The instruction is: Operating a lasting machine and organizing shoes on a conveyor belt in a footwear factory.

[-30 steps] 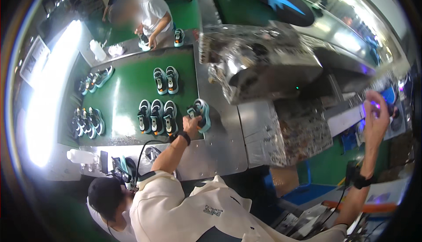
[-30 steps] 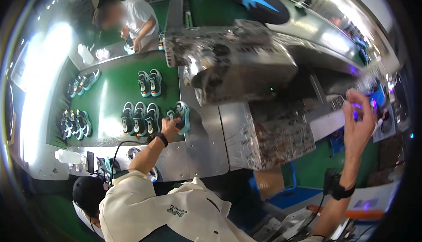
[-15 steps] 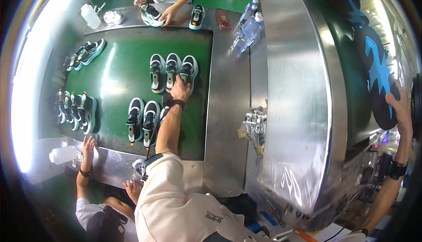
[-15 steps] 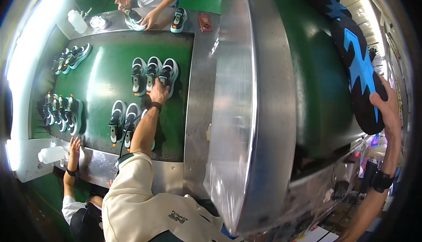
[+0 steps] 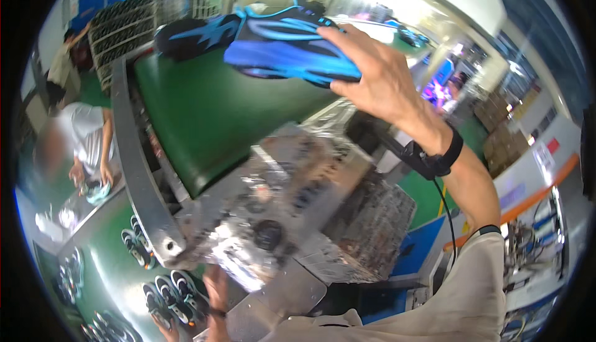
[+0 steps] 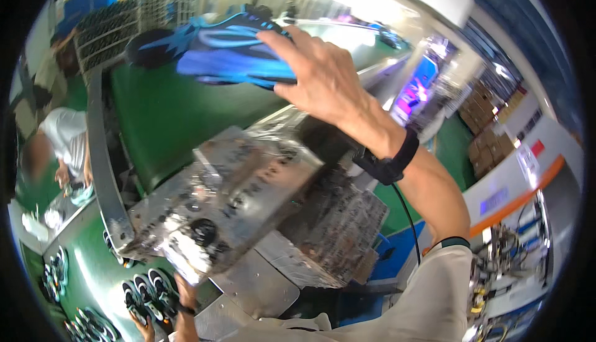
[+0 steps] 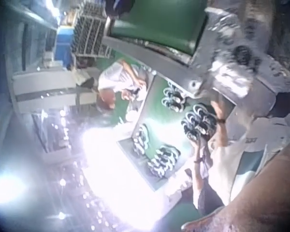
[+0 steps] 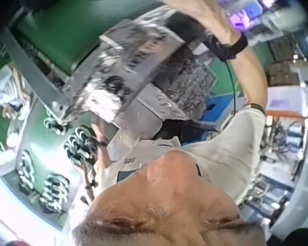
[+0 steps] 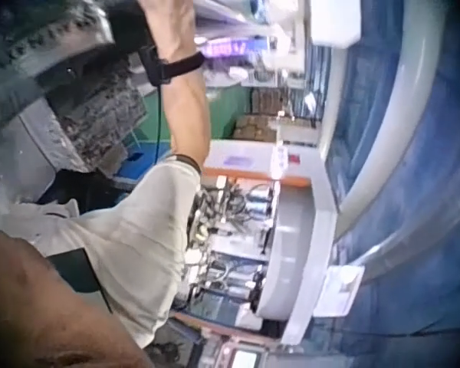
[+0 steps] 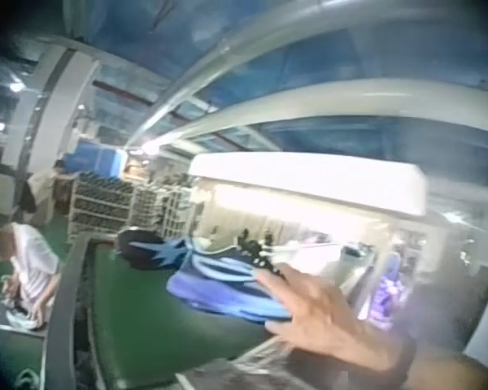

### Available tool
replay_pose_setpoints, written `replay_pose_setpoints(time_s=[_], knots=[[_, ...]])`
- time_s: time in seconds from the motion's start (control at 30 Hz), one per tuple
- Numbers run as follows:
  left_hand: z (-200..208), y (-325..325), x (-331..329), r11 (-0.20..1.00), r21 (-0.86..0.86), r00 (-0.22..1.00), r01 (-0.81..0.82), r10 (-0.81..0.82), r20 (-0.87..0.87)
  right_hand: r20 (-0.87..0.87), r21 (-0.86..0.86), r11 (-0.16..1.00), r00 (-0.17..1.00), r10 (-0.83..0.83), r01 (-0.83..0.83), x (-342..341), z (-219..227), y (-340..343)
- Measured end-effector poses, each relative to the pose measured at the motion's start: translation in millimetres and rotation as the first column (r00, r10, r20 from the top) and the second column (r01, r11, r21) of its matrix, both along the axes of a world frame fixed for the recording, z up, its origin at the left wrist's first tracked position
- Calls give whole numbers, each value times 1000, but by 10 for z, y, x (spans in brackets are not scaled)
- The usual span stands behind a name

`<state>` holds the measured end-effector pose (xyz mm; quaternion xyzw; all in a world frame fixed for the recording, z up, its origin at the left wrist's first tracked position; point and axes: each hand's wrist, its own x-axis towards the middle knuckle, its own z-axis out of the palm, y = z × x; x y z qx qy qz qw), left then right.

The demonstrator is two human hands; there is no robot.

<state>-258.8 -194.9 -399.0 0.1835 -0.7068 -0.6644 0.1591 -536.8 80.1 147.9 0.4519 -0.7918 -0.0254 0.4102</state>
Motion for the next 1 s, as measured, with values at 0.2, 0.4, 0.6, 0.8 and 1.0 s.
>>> replay_pose_setpoints(time_s=[0.2, 0.4, 0.6, 0.8, 1.0], knots=[[2420, 1730, 183, 114, 717, 527, 688, -757, -386, -287, -23, 991, 950, 123, -135, 1273, 23, 1280], [3500, 3041, -129, -801, 582, 173, 141, -559, -811, -104, -91, 945, 941, -323, 314, 3146, -494, 2456], [3195, 4216, 911, -544, 691, -4, 476, -787, -617, 319, -344, 549, 645, -695, 762, 4951, -1186, 3386], [3281, 5619, 2039, -450, 356, -247, 819, -836, -490, 299, -925, -177, 930, 212, 337, 6671, -1950, 3808], [2947, 6743, 3498, -605, 40, -581, 796, -780, -234, 477, -751, -635, 813, -333, 180, 8118, -2694, 4435]])
